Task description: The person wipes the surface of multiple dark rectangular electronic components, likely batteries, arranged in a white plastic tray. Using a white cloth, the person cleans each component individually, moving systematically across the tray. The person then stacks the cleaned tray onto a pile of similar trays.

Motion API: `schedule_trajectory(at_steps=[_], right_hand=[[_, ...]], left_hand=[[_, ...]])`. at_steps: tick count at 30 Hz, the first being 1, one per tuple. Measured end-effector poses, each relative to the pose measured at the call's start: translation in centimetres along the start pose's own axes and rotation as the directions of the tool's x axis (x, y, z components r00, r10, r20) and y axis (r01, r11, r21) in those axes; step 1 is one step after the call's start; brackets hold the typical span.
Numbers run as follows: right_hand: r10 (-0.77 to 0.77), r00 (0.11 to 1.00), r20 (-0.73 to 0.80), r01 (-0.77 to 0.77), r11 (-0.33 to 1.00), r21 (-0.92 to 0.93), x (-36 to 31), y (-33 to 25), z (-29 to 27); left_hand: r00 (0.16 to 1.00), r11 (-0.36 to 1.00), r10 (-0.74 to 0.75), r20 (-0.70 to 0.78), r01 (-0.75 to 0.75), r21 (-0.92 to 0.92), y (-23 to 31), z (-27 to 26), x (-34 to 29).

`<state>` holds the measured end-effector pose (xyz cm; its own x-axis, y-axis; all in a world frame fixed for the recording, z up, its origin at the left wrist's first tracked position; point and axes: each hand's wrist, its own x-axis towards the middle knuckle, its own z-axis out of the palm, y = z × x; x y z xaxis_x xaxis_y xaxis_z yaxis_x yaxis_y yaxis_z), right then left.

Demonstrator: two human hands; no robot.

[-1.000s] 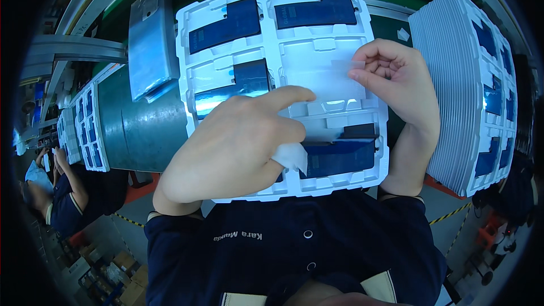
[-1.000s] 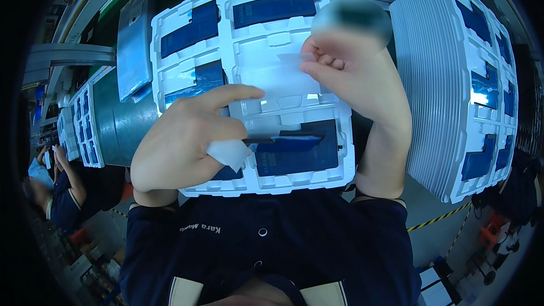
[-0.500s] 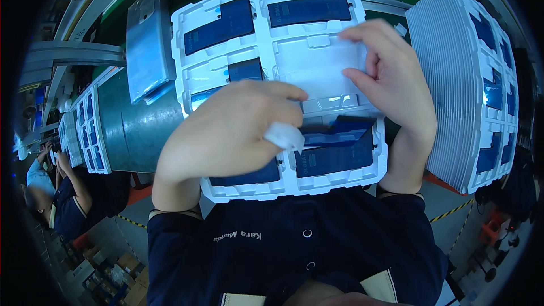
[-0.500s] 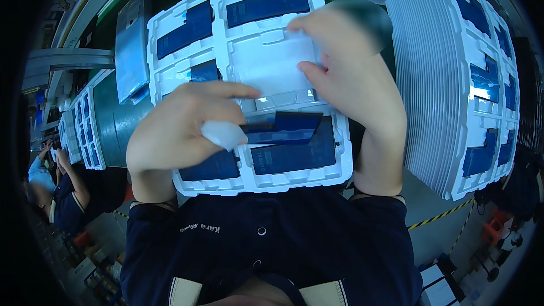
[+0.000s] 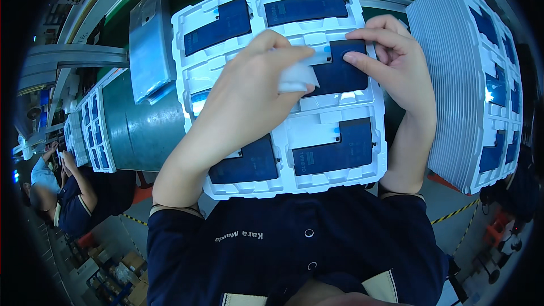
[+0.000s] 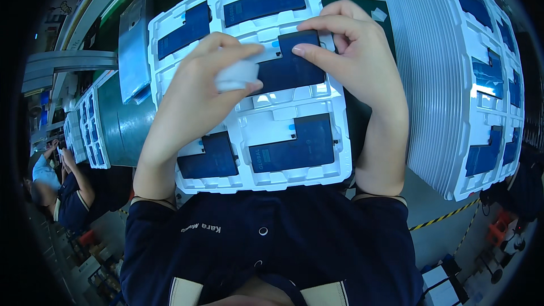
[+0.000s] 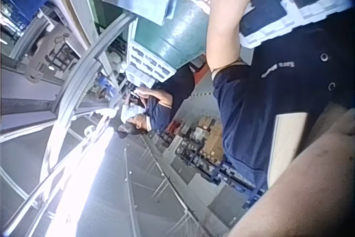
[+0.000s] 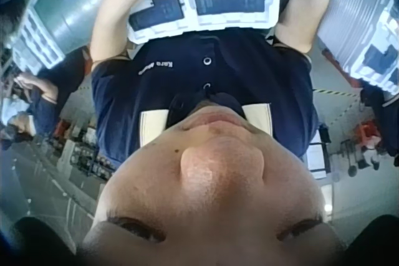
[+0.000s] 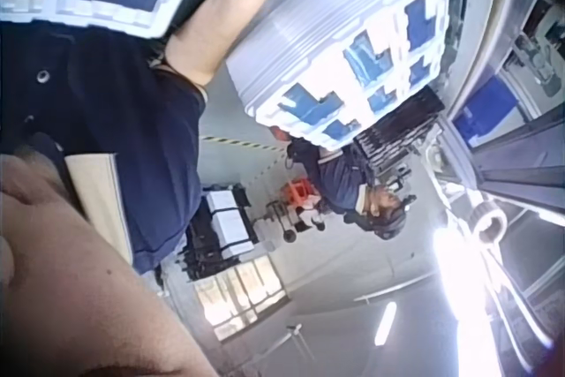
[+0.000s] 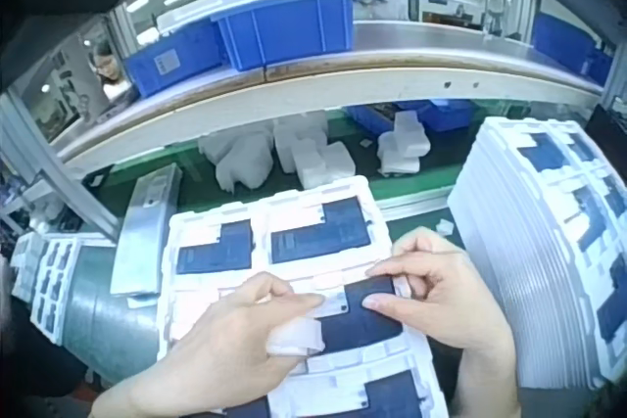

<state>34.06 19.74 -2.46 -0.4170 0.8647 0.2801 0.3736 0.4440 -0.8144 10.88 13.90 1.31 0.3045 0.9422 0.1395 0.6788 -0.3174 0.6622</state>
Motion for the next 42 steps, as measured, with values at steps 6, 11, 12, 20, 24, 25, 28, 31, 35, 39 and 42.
schedule_trajectory(at_steps=[6, 11, 12, 20, 24, 25, 28, 31, 35, 39, 42], right_hand=[[-0.065, 0.991, -0.12, 0.049, 0.99, -0.132, -0.4, -0.5, 0.8], [0.092, 0.995, 0.028, -0.09, 0.796, 0.598, -4.0, -7.0, 2.4], [0.041, 0.999, 0.034, -0.053, 0.837, 0.544, -4.7, -7.7, 3.2], [0.188, 0.982, -0.011, -0.121, 0.679, 0.724, -7.1, -9.1, 5.7], [0.188, 0.982, 0.008, -0.135, 0.677, 0.723, -8.3, -8.8, 5.8], [0.18, 0.983, -0.027, -0.114, 0.727, 0.677, -8.4, -8.9, 5.8], [0.06, 0.984, -0.166, 0.022, 0.892, 0.451, -8.4, -8.3, 5.4], [0.076, 0.938, -0.338, 0.068, 0.916, 0.396, -8.8, -8.0, 4.8], [0.178, 0.924, -0.338, 0.082, 0.772, 0.63, -9.6, -5.9, 2.8], [0.206, 0.9, -0.384, 0.019, 0.862, 0.507, -10.3, -4.9, 1.2], [0.22, 0.883, -0.414, 0.011, 0.873, 0.487, -10.7, -4.3, 0.5]], left_hand=[[0.956, 0.446, -0.29, -0.041, 0.098, -0.89, 1.5, -2.5, -1.6], [0.856, 0.166, -0.516, -0.016, 0.082, -0.983, 3.9, -0.2, -4.6], [0.861, 0.211, -0.504, -0.064, 0.051, -0.976, 4.1, 0.2, -5.1], [0.905, 0.356, -0.295, -0.306, -0.193, -0.914, 4.0, 2.8, -7.7], [0.889, 0.339, -0.313, -0.334, -0.224, -0.914, 3.8, 3.5, -8.0], [0.881, 0.338, -0.316, -0.353, -0.243, -0.909, 3.8, 3.6, -7.8], [0.855, 0.331, -0.416, -0.309, -0.174, -0.927, 4.2, 3.1, -8.1], [0.92, 0.618, -0.323, -0.223, 0.027, -0.786, 4.4, 0.9, -8.8], [0.988, 0.98, -0.039, 0.152, 0.008, 0.2, 4.6, 0.3, -9.2], [0.974, 0.969, -0.102, 0.202, 0.052, 0.24, 5.5, 1.9, -9.2], [0.985, 0.986, -0.095, 0.141, 0.074, 0.148, 4.9, 1.9, -8.6]])
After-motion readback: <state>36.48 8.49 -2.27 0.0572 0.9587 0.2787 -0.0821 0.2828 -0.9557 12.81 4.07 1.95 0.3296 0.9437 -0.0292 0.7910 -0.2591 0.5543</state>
